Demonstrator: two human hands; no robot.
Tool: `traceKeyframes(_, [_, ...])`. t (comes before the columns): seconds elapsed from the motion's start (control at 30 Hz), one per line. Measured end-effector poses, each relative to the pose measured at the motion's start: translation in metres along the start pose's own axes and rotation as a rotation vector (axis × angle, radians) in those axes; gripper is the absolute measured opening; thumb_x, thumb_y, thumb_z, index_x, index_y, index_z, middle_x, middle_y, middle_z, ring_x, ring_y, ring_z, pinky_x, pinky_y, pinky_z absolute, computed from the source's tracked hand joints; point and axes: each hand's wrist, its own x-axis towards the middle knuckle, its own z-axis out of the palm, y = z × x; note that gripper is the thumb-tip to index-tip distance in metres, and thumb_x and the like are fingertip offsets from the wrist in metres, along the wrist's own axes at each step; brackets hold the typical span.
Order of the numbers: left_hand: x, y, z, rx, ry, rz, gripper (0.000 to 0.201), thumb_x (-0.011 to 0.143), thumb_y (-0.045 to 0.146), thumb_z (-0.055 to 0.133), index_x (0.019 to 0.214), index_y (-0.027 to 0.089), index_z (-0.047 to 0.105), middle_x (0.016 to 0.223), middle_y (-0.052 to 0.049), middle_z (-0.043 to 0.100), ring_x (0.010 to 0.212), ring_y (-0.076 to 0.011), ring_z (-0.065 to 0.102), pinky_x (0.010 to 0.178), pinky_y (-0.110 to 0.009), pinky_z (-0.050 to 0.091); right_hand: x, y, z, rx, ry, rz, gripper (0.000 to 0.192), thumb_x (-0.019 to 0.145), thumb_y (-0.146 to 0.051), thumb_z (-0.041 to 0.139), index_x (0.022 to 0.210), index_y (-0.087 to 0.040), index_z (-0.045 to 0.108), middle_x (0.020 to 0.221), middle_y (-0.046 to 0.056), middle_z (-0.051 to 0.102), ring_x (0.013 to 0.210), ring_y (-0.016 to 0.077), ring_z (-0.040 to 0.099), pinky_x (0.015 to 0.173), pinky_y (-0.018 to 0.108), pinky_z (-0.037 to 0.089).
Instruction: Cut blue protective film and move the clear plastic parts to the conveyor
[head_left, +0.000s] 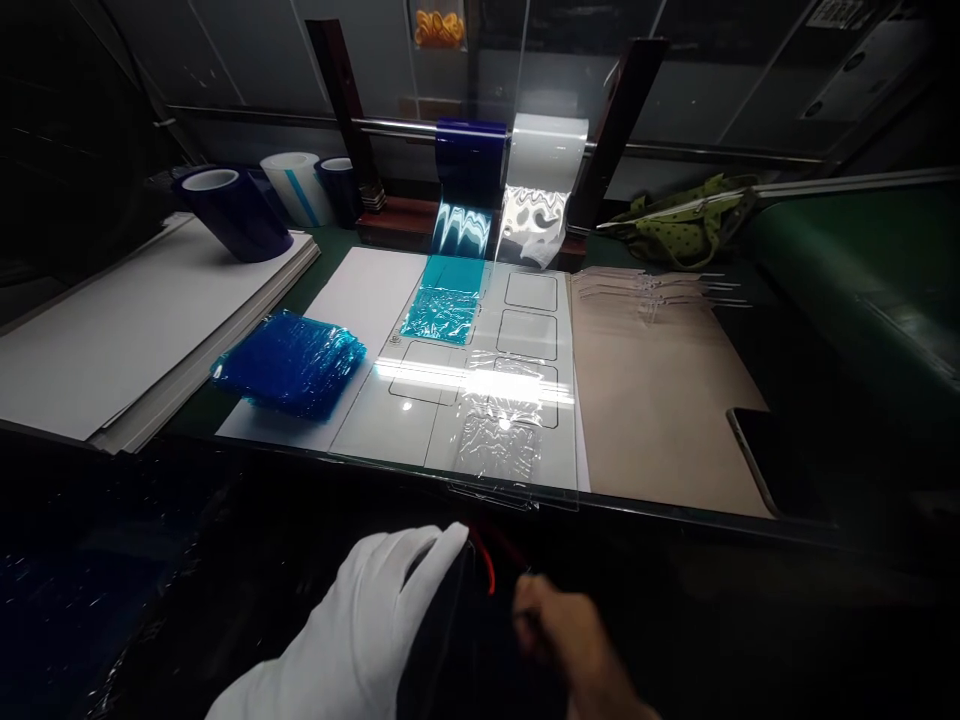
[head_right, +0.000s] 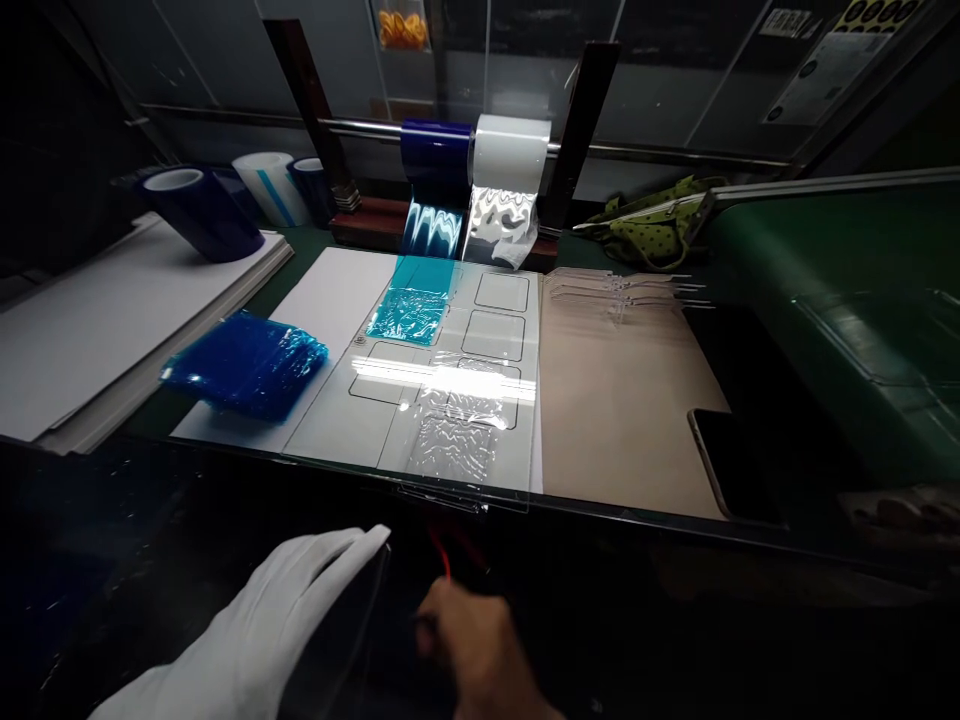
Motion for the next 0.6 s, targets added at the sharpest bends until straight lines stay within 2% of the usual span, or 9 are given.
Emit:
traceKeyframes(0.07, [0.002, 0.003, -0.002, 0.051, -0.012, -0.072, 0.071, 0.086, 0.023, 0.044, 0.149, 0.025, 0.011, 0.123, -0.009, 0.054, 0.109, -0.0242, 0.056, 0.093, -0.039, 0.047, 0.026, 0.021, -0.041, -0.113, 0.154, 0.049, 0.056, 0.071, -0.074, 0.056, 0.089, -0.021, 0.051, 0.073, 0.003, 0.057, 0.061, 0.0171, 0.053, 0.057, 0.028, 0.042])
traceKeyframes(0.13, [0.001, 0.004, -0.004, 0.077, -0.009, -0.122, 0.074, 0.086, 0.018, 0.044, 0.149, 0.026, 0.008, 0.122, -0.009, 0.055, 0.11, -0.0239, 0.056, 0.095, -0.041, 0.047, 0.06, 0.051, -0.083, -0.512, 0.374, 0.19, 0.057, 0.073, -0.075, 0.052, 0.089, -0.02, 0.05, 0.075, 0.005, 0.058, 0.064, 0.0214, 0.056, 0.059, 0.032, 0.043])
traceKeyframes(0.2, [-0.002, 0.001, -0.009, 0.059, -0.013, -0.174, 0.08, 0.083, 0.014, 0.048, 0.149, 0.03, 0.006, 0.123, -0.008, 0.055, 0.112, -0.024, 0.056, 0.097, -0.042, 0.047, 0.09, 0.078, -0.114, -0.779, 0.384, 0.316, 0.059, 0.078, -0.073, 0.044, 0.096, -0.018, 0.052, 0.091, 0.012, 0.063, 0.078, 0.0291, 0.06, 0.063, 0.038, 0.046])
traceKeyframes(0.27, [-0.007, -0.008, -0.018, -0.052, -0.089, -0.277, 0.088, 0.076, 0.019, 0.058, 0.148, 0.033, 0.008, 0.135, -0.008, 0.048, 0.121, -0.0287, 0.05, 0.1, -0.047, 0.046, 0.102, 0.09, -0.125, -0.915, 0.389, 0.301, 0.06, 0.085, -0.067, 0.037, 0.106, -0.013, 0.053, 0.107, 0.019, 0.061, 0.096, 0.0359, 0.058, 0.07, 0.044, 0.047])
traceKeyframes(0.37, [-0.02, -0.033, -0.033, -0.467, -0.134, -0.497, 0.102, 0.062, 0.038, 0.068, 0.147, 0.032, 0.012, 0.149, -0.008, 0.032, 0.134, -0.0362, 0.035, 0.107, -0.055, 0.036, 0.081, 0.076, -0.099, -0.886, 0.418, 0.133, 0.06, 0.089, -0.06, 0.036, 0.116, -0.01, 0.053, 0.118, 0.023, 0.056, 0.109, 0.037, 0.053, 0.081, 0.047, 0.047])
traceKeyframes(0.43, [-0.03, -0.056, -0.035, -0.927, -0.059, -0.607, 0.097, 0.067, 0.054, 0.062, 0.147, 0.03, 0.013, 0.151, -0.007, 0.029, 0.138, -0.0343, 0.029, 0.111, -0.053, 0.029, 0.053, 0.062, -0.059, -0.64, 0.17, 0.075, 0.044, 0.089, -0.054, 0.043, 0.113, -0.019, 0.057, 0.111, 0.014, 0.062, 0.1, 0.0283, 0.06, 0.082, 0.04, 0.049])
traceKeyframes(0.5, [-0.041, -0.079, -0.025, -1.455, 0.055, -0.723, 0.09, 0.076, 0.067, 0.045, 0.148, 0.025, 0.011, 0.152, -0.009, 0.029, 0.139, -0.0315, 0.027, 0.111, -0.051, 0.028, 0.032, 0.058, -0.012, -0.46, -0.23, 0.178, 0.039, 0.088, -0.051, 0.048, 0.111, -0.021, 0.06, 0.109, 0.011, 0.065, 0.098, 0.0266, 0.062, 0.083, 0.038, 0.049])
traceKeyframes(0.53, [-0.047, -0.088, -0.018, -1.706, 0.124, -0.805, 0.093, 0.077, 0.07, 0.041, 0.148, 0.02, 0.008, 0.15, -0.013, 0.031, 0.139, -0.0319, 0.027, 0.111, -0.053, 0.028, 0.027, 0.061, 0.01, -0.444, -0.34, 0.283, 0.043, 0.085, -0.05, 0.053, 0.113, -0.019, 0.06, 0.112, 0.013, 0.064, 0.102, 0.03, 0.061, 0.086, 0.04, 0.047])
traceKeyframes(0.6, [-0.057, -0.102, 0.0, -2.13, 0.297, -0.962, 0.101, 0.076, 0.068, 0.046, 0.148, 0.011, 0.005, 0.145, -0.021, 0.037, 0.138, -0.0339, 0.03, 0.11, -0.058, 0.027, 0.031, 0.076, 0.047, -0.44, -0.45, 0.415, 0.041, 0.081, -0.05, 0.058, 0.098, -0.013, 0.065, 0.101, 0.015, 0.067, 0.097, 0.0339, 0.062, 0.084, 0.042, 0.047])
